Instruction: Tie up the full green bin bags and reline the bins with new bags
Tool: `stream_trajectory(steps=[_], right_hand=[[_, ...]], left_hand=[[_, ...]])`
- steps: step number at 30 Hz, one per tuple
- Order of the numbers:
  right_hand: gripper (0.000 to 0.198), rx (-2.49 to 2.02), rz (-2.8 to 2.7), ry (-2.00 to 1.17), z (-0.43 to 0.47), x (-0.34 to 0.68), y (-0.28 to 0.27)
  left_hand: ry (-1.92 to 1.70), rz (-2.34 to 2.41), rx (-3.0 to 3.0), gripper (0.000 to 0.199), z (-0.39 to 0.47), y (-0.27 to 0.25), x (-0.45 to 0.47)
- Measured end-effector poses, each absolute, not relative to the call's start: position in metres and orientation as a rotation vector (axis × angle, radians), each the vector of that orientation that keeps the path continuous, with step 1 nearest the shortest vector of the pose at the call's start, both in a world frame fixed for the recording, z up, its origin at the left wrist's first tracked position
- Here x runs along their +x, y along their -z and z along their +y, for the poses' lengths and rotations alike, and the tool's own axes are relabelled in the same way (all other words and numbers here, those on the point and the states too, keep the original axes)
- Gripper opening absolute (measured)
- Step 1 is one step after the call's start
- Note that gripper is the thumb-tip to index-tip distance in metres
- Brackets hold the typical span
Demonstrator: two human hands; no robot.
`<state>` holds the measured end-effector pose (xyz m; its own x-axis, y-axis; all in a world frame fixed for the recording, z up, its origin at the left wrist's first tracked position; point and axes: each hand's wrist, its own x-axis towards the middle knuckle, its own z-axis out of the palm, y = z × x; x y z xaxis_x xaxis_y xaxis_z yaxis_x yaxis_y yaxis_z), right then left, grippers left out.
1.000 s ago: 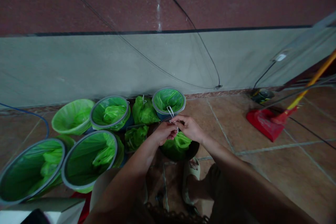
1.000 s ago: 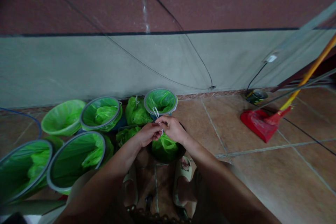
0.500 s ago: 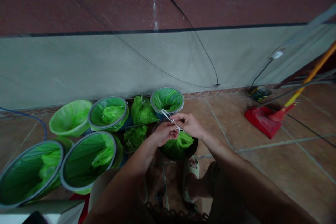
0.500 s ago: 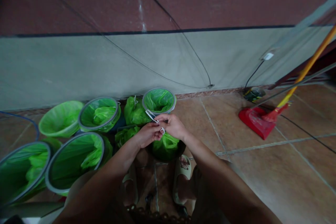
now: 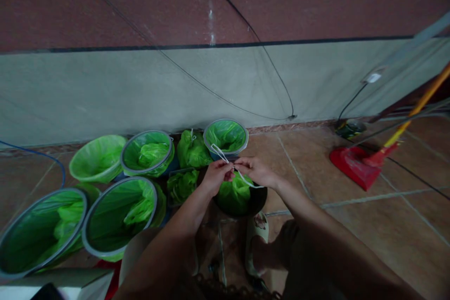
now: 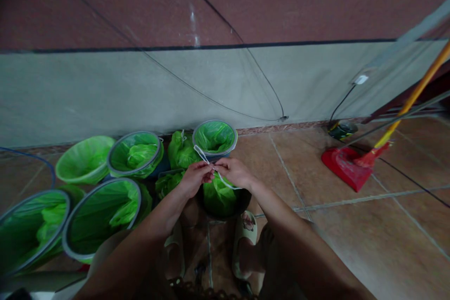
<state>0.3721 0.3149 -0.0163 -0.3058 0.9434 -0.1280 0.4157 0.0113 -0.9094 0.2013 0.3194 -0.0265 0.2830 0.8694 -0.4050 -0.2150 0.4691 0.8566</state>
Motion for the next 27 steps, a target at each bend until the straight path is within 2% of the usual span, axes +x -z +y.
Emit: stream_trajectory(steps=[3,8,10,18,22,27], right_hand=[[0.034,-1.422,-1.762,-1.270,0.313,0.374,0.008],[0.032,-1.564,-1.692,-1.571,0.306,0.376,0.004],[0.033,-1.626,-1.653,-1.600,0.304,0.378,0.005],[0.039,-1.652,-1.406,-1.400,0.311,0.389,0.007],[0.029,-1.752,-1.590,-1.177,0.310,0.389,0.008],[0.033,-1.678,-1.700,-1.473,0.304,0.383,-0.006]], left_hand=[[-0.859,1.086,0.751,0.029,0.320,0.025,0.198],[-0.930,1.074,0.711,0.024,0.322,0.028,0.196],[-0.980,1.070,0.702,0.023,0.324,0.030,0.197],[-1.046,1.086,0.792,0.022,0.325,0.037,0.200],[-1.131,1.111,0.801,0.023,0.329,0.042,0.201],[-1.168,1.111,0.753,0.020,0.330,0.044,0.201]])
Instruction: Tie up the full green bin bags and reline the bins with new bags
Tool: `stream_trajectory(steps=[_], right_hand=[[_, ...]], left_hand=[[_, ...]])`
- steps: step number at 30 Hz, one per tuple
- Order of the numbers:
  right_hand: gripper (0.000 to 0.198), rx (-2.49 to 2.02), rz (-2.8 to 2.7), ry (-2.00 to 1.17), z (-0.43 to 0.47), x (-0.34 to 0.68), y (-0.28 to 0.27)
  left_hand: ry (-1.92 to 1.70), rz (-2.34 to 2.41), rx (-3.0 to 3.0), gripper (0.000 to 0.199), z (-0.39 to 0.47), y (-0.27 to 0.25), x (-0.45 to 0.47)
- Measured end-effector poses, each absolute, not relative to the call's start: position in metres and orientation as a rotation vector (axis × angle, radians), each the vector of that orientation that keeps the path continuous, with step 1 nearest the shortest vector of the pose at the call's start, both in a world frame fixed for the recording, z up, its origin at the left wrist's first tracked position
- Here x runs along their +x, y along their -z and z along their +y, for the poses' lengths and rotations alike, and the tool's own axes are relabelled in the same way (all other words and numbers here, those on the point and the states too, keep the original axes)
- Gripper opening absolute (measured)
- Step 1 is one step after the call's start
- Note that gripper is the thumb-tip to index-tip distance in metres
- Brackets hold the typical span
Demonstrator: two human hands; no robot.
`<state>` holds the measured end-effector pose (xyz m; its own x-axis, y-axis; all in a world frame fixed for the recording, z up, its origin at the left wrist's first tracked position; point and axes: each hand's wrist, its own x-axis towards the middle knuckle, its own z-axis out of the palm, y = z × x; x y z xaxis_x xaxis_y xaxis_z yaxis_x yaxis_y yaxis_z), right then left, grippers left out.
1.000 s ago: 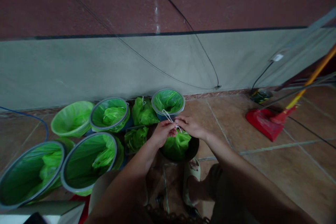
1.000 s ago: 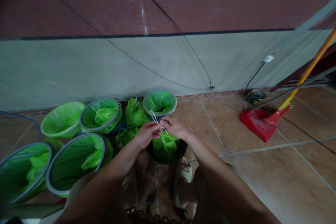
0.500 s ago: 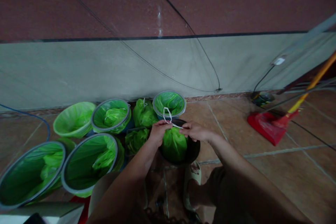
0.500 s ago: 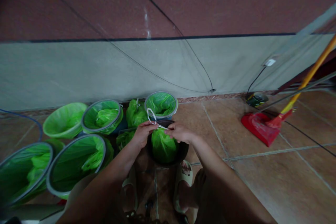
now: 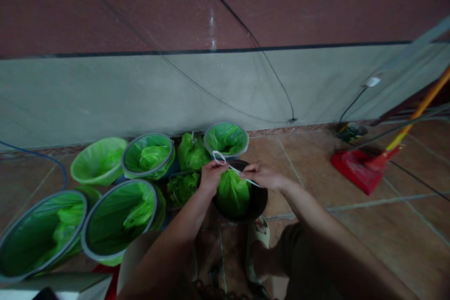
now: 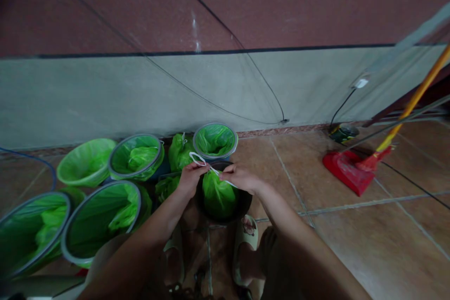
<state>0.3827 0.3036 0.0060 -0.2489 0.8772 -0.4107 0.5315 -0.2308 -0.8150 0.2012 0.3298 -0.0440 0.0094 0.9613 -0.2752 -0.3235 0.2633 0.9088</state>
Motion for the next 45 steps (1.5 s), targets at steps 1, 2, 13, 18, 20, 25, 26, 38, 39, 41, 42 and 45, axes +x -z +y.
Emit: stream_trajectory(steps=[1,2,13,18,20,25,26,38,39,41,42,45], right_hand=[[0.033,-1.660,-1.696,-1.533,0.302,0.381,-0.008],[0.032,-1.644,-1.698,-1.585,0.301,0.379,-0.010],[0.014,-1.707,-1.047,-1.323,0.318,0.379,0.007],[0.014,-1.606,-1.228,-1.220,0.321,0.379,0.016],[0.017,-1.498,-1.269,-1.417,0.317,0.373,0.018],[0.035,-1.338,-1.131,-1.775,0.311,0.364,0.019],[0.037,-1.347,-1.098,-1.789,0.311,0.365,0.018],[0.038,-1.349,-0.973,-1.911,0.312,0.370,0.009],[0.037,-1.346,-0.997,-1.908,0.312,0.369,0.008],[0.035,-1.356,-1.042,-1.889,0.312,0.369,0.006],[0.035,-1.370,-1.060,-1.877,0.312,0.368,0.006],[0.036,-1.412,-1.095,-1.846,0.313,0.369,0.007]], left_hand=[[-1.173,1.097,0.738,0.020,0.329,0.044,0.201],[-1.173,1.085,0.730,0.020,0.329,0.043,0.202],[-1.089,1.010,1.247,0.006,0.328,0.034,0.199],[-1.077,1.027,1.295,0.011,0.322,0.038,0.203],[-1.086,1.023,1.285,0.011,0.320,0.042,0.207],[-1.116,1.013,1.247,0.024,0.319,0.047,0.210],[-1.118,1.018,1.234,0.026,0.318,0.046,0.210],[-1.080,0.964,1.015,0.029,0.315,0.025,0.207],[-1.066,0.957,0.988,0.029,0.315,0.024,0.206],[-1.028,0.944,0.946,0.029,0.314,0.021,0.204],[-1.007,0.940,0.928,0.029,0.314,0.020,0.202],[-0.950,0.927,0.878,0.033,0.314,0.017,0.198]])
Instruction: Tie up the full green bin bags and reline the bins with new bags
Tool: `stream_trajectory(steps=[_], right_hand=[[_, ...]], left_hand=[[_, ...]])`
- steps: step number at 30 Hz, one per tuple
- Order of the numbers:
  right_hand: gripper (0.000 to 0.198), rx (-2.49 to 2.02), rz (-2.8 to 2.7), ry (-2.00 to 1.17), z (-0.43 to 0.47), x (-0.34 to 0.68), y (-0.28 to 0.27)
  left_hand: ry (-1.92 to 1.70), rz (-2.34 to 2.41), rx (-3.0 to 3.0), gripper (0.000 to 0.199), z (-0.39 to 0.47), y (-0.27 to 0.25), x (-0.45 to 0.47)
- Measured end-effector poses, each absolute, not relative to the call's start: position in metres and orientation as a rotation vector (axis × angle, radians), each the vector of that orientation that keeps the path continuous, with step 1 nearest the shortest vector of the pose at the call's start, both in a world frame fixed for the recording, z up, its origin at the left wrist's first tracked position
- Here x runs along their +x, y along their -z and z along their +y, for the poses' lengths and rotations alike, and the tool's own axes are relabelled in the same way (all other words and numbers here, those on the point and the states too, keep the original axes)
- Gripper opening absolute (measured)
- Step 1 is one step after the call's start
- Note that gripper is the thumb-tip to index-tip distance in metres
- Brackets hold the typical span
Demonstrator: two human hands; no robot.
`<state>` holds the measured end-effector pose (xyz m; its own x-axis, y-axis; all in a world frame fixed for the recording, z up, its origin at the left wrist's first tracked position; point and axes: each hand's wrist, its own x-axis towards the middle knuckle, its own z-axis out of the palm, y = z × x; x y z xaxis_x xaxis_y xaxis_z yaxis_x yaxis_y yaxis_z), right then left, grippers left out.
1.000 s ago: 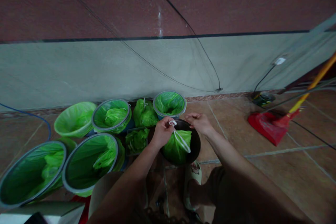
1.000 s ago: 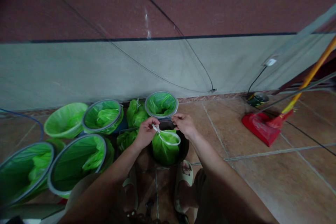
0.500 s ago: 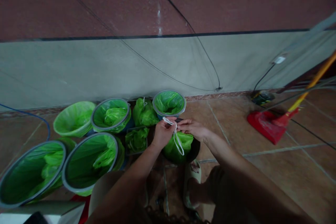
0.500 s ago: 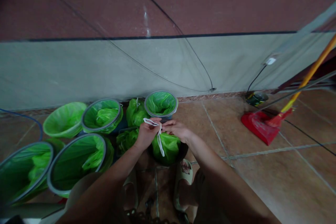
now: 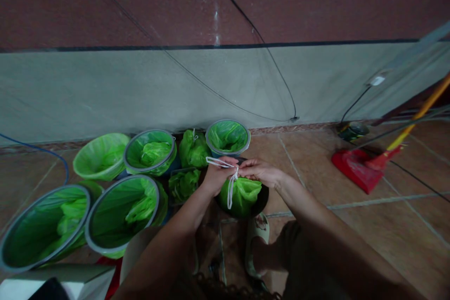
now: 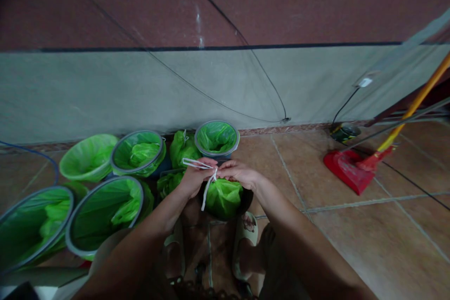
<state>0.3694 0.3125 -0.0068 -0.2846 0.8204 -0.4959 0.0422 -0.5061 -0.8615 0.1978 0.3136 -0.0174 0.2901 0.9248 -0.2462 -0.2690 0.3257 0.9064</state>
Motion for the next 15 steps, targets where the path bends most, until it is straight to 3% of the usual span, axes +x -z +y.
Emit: stream_trajectory(steps=[7,12,15], right_hand=[[0.022,-1.533,-1.646,-1.404,0.316,0.375,0.005],[0.012,-1.828,-2.038,-0.856,0.313,0.379,-0.005],[0.011,-2.020,-2.102,-0.693,0.312,0.380,-0.006]], left_hand=[[-0.935,0.935,0.825,0.038,0.315,0.023,0.201],[-1.009,1.032,0.823,0.022,0.318,0.031,0.204],[-1.041,1.094,0.868,0.016,0.322,0.040,0.203]])
